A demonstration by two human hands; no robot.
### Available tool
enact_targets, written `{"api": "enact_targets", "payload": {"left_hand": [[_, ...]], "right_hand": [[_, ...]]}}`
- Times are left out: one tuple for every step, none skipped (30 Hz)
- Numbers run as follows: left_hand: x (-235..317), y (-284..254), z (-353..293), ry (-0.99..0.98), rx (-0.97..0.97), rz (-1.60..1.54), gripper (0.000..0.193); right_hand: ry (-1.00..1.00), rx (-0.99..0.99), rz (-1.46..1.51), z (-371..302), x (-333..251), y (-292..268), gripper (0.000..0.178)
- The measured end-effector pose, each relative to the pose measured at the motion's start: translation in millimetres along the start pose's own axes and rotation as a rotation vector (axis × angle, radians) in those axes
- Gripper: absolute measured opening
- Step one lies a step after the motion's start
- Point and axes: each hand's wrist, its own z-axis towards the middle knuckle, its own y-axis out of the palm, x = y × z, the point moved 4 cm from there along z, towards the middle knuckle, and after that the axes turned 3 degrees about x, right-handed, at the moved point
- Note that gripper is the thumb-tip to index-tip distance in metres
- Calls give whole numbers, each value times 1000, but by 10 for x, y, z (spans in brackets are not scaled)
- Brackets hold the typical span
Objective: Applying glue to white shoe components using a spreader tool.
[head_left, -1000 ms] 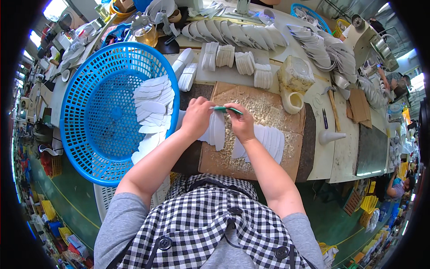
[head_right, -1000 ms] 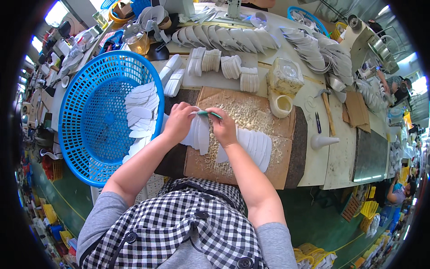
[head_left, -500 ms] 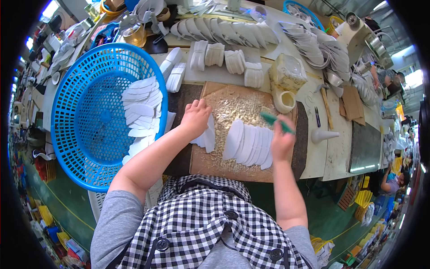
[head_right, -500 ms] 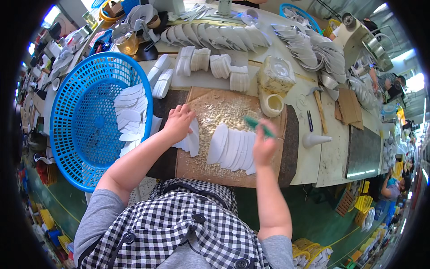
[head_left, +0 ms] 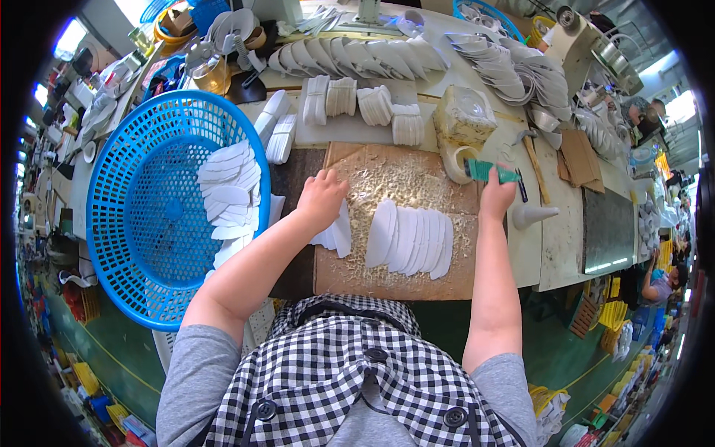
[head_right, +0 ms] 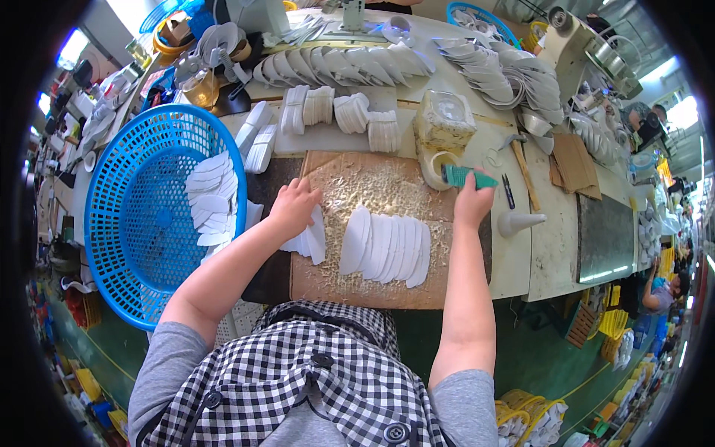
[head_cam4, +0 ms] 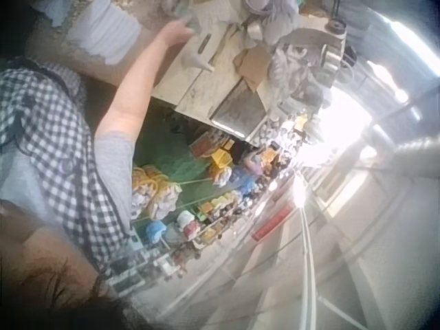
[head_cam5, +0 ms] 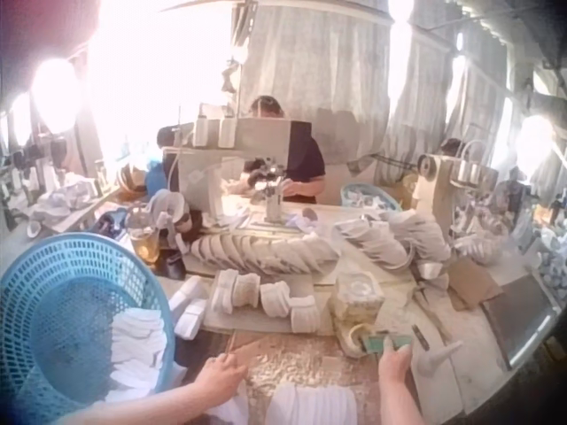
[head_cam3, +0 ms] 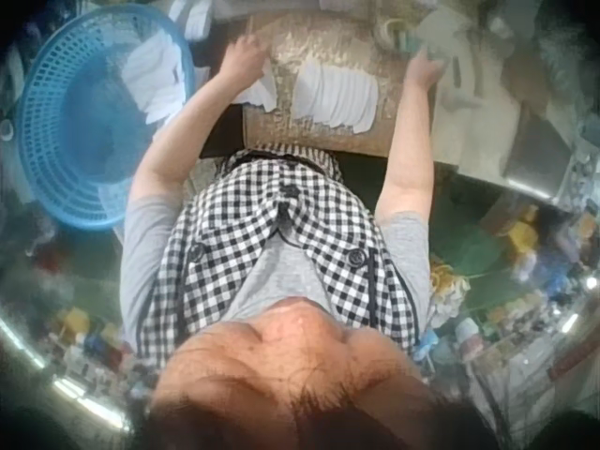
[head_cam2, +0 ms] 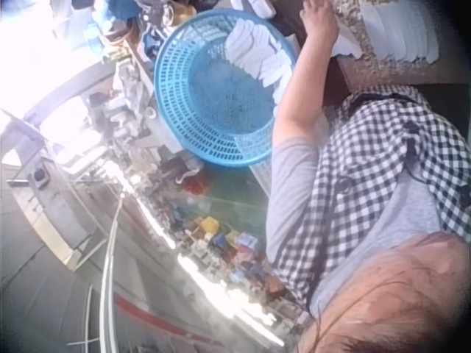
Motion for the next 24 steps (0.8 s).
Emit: {"api": "enact_targets", "payload": {"left_hand": [[19, -26, 23, 29, 61, 25, 43], [-10, -46, 8, 41, 120, 54, 40], [-40, -65, -6, 13, 123, 52, 40], [-38, -99, -3, 7, 100, 5, 36], [-42, -144, 2, 7, 77, -42, 32], [-33, -247, 10, 19, 41, -173, 22], [15, -374, -49, 20, 34, -174, 22], [113, -589, -147, 83, 265, -219, 17], [195, -710, -264, 147, 495, -265, 13], [259, -618, -377, 195, 488, -265, 7], [373, -522, -493, 228, 488, -280, 8], [469, -321, -603, 296, 436, -289, 12], [549, -97, -706, 319, 363, -300, 14], [609, 121, -786, 324, 257, -335, 16], [664, 214, -853, 341, 238, -382, 17], [710, 319, -882, 337, 194, -352, 16], [774, 365, -890, 338, 149, -324, 16], [808, 391, -895, 347, 143, -328, 16], [819, 385, -871, 360, 107, -283, 17], [827, 377, -851, 373, 72, -239, 19], [824, 349, -847, 374, 74, -240, 19], [791, 310, -866, 353, 16, -269, 24], [734, 299, -897, 331, -42, -299, 29], [658, 334, -956, 325, -40, -301, 29]], "right_hand": [[105, 11, 121, -64, 97, -44, 23], [314, -47, 188, -188, 75, -52, 22], [523, -104, 248, -338, -12, -93, 22], [521, -111, 283, -470, -71, -139, 21], [521, -113, 318, -600, -110, -174, 21], [523, -114, 315, -712, -116, -234, 21], [544, -108, 364, -834, -115, -283, 22], [564, -96, 412, -946, -124, -320, 23], [570, -86, 408, -1047, -142, -333, 23], [574, -127, 436, -1133, -206, -280, 23], [579, -167, 465, -1200, -245, -210, 24], [549, -235, 424, -1261, -286, -137, 22], [550, -235, 430, -1317, -326, -63, 22], [560, -369, 458, -1389, -378, 64, 21], [570, -500, 482, -1476, -427, 180, 19], [574, -493, 482, -1537, -442, 267, 19], [448, -552, 355, -1567, -469, 349, 17], [321, -609, 225, -1588, -491, 414, 16], [321, -608, 225, -1575, -494, 489, 16], [49, -539, 174, -1523, -586, 522, 15], [-220, -464, 121, -1511, -686, 518, 16], [-224, -479, 144, -1547, -695, 537, 17], [-226, -485, 146, -1620, -696, 504, 17], [-264, -533, 96, -1753, -690, 426, 18]]}}
